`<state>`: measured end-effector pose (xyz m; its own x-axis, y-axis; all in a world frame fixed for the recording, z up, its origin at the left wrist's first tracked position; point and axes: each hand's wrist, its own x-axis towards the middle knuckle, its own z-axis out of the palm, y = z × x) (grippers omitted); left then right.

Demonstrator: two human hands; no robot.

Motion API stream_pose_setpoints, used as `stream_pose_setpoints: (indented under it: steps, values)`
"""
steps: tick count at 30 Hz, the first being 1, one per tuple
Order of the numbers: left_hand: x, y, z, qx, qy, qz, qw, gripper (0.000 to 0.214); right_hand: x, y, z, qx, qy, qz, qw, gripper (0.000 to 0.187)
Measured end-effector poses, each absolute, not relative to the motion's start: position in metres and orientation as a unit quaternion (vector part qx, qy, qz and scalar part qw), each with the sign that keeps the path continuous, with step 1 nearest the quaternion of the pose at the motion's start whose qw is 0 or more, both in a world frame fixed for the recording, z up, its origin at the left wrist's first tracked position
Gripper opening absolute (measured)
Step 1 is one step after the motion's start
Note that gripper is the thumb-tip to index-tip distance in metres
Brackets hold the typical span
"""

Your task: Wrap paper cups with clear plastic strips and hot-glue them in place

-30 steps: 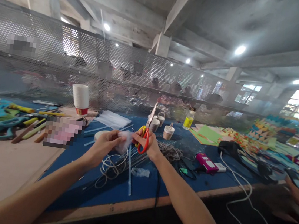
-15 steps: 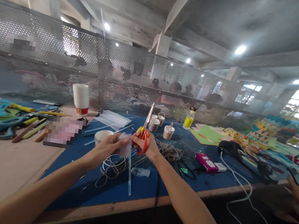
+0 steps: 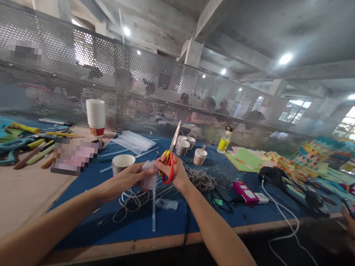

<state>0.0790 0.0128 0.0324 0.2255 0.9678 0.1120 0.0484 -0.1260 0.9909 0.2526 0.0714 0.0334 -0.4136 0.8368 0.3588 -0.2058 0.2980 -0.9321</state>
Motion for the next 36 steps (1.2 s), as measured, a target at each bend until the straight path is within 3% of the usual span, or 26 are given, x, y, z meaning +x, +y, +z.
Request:
stream_pose_setpoints:
  steps: [9, 21, 28, 36]
  values:
    - [0.0716, 0.0056, 0.0414, 0.621, 0.421, 0.395, 0.530, 0.054, 0.2599, 0.0728, 0.0379, -0.231, -0.688, 0.517, 0.454, 0.041]
    - [0.0753, 0.0114, 0.0360, 0.551, 0.411, 0.451, 0.569, 0.038, 0.2575, 0.0743, 0.0364, -0.234, -0.678, 0.528, 0.455, 0.045]
    - [0.0765, 0.0131, 0.0398, 0.612, 0.467, 0.501, 0.397, 0.041, 0.2571, 0.0734, 0.0368, -0.232, -0.661, 0.542, 0.464, 0.047]
    - [0.0767, 0.0146, 0.0397, 0.619, 0.475, 0.504, 0.369, 0.043, 0.2547, 0.0683, 0.0426, -0.253, -0.662, 0.526, 0.470, 0.051]
